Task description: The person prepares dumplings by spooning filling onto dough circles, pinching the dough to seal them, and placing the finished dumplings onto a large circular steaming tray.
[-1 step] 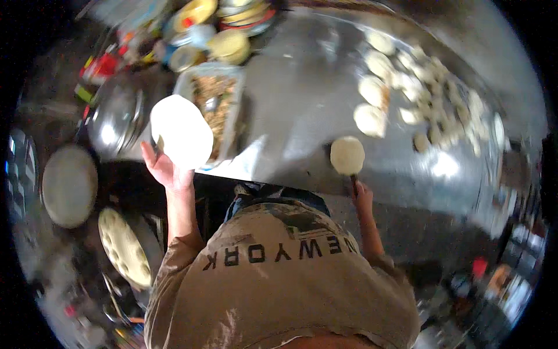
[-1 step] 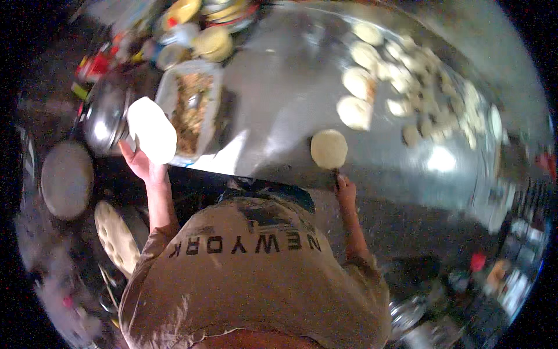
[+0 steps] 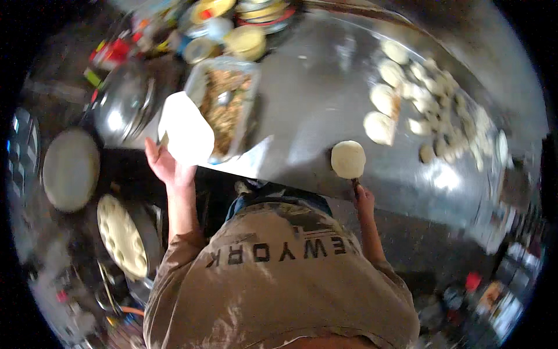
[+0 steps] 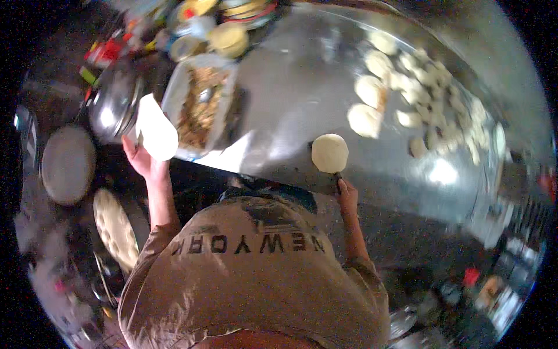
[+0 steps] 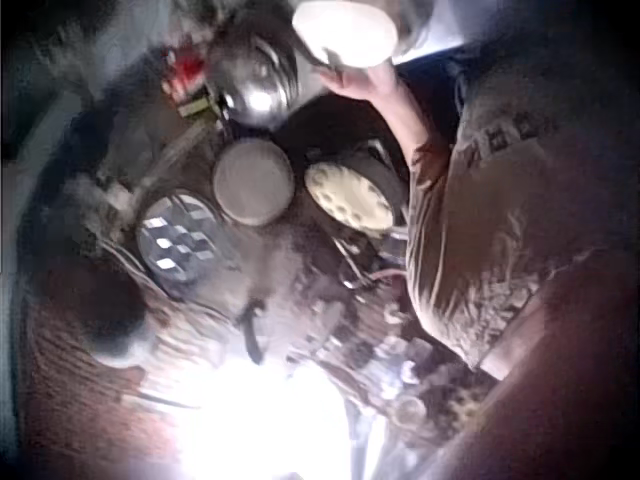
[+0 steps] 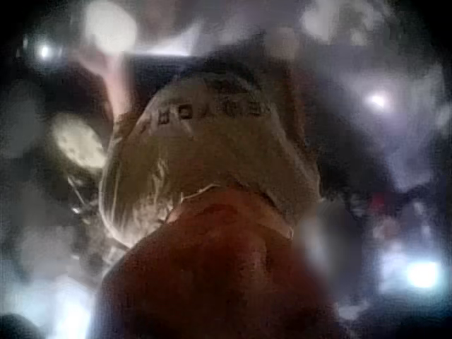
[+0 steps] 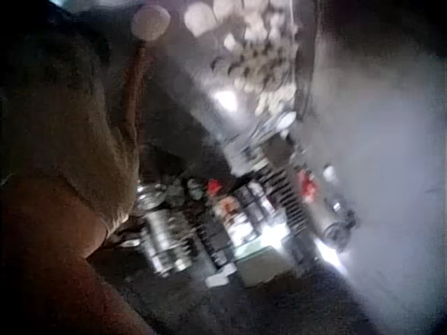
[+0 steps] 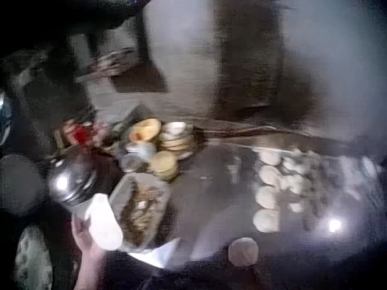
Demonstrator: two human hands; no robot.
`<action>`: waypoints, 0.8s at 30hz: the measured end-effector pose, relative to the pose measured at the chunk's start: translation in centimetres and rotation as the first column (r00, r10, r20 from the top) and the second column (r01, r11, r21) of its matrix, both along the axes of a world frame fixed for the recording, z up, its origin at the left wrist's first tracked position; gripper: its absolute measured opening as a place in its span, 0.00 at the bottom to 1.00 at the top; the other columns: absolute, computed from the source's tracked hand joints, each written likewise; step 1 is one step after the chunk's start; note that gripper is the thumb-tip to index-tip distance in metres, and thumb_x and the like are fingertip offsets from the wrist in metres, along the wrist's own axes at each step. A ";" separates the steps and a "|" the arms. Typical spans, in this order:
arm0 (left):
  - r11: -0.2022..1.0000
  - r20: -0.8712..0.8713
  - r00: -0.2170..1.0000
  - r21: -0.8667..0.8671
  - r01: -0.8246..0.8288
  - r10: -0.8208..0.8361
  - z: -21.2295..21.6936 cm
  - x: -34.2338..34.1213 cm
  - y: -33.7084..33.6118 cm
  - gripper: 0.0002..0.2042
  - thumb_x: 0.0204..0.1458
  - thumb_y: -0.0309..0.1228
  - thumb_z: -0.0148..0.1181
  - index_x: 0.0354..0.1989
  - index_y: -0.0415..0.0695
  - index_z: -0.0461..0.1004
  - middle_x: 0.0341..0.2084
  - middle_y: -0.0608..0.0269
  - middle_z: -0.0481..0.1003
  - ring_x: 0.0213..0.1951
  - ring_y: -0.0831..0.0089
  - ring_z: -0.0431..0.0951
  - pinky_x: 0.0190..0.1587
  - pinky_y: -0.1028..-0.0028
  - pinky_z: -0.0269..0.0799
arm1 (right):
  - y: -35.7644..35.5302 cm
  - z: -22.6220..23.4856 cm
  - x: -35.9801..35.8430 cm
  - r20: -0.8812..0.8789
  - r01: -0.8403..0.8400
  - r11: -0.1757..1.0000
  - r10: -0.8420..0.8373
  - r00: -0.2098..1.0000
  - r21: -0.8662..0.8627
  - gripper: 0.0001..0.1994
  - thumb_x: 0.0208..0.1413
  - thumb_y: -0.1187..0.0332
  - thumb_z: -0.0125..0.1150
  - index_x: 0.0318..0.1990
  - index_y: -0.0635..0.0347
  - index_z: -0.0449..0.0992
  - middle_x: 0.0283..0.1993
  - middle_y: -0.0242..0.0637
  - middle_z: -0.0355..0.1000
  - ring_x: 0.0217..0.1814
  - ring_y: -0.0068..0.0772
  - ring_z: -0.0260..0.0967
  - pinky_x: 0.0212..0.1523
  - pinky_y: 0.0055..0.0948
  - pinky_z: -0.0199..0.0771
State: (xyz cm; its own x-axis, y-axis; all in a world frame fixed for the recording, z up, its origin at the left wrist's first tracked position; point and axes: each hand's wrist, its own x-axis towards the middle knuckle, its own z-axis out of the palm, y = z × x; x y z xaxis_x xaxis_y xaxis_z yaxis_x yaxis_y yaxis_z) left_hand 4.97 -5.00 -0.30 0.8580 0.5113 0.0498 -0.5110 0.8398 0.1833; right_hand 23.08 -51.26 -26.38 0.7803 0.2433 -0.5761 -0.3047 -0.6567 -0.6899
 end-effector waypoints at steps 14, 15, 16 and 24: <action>0.876 -0.560 0.701 0.099 -0.473 0.442 -5.5 -12.8 -1.9 0.21 0.49 0.23 0.58 0.53 0.34 0.64 0.47 0.51 0.72 0.48 0.61 0.74 0.53 0.61 0.71 | 46.5 19.8 6.2 0.741 -0.794 0.271 0.600 -0.303 -0.544 0.08 0.50 0.71 0.52 0.33 0.62 0.77 0.35 0.45 0.75 0.39 0.42 0.74 0.39 0.37 0.73; 0.882 -0.514 0.751 0.022 -0.471 0.414 -5.6 -13.0 -2.1 0.21 0.50 0.24 0.57 0.53 0.34 0.64 0.47 0.50 0.72 0.49 0.60 0.73 0.53 0.61 0.70 | 47.5 19.1 6.1 0.623 -0.723 0.206 0.688 -0.372 -0.660 0.08 0.49 0.71 0.51 0.32 0.61 0.78 0.34 0.45 0.75 0.39 0.43 0.74 0.39 0.38 0.73; 0.887 -0.531 0.752 -0.002 -0.461 0.390 -6.1 -13.4 -2.3 0.21 0.50 0.25 0.56 0.53 0.33 0.64 0.47 0.50 0.72 0.50 0.60 0.73 0.54 0.61 0.69 | 48.2 18.2 6.1 0.488 -0.638 0.131 0.763 -0.423 -0.759 0.09 0.49 0.71 0.50 0.31 0.61 0.78 0.33 0.46 0.75 0.38 0.43 0.74 0.38 0.39 0.73; 0.886 -0.652 0.684 -0.039 -0.461 0.327 -6.4 -13.2 -2.8 0.18 0.51 0.26 0.55 0.51 0.34 0.66 0.45 0.54 0.73 0.49 0.63 0.73 0.54 0.62 0.69 | 47.9 24.6 6.4 0.313 -0.500 -0.006 0.773 -0.552 -0.866 0.06 0.44 0.72 0.54 0.24 0.57 0.79 0.27 0.44 0.75 0.32 0.42 0.75 0.33 0.38 0.75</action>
State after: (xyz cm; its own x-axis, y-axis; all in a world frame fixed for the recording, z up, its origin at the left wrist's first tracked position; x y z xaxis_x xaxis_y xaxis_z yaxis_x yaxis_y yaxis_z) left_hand -8.26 -7.84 -6.75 0.3792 0.7503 -0.5415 -0.6333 0.6371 0.4393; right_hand 29.46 -3.40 -1.82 -0.1680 0.9672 -0.1905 0.9568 0.2065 0.2045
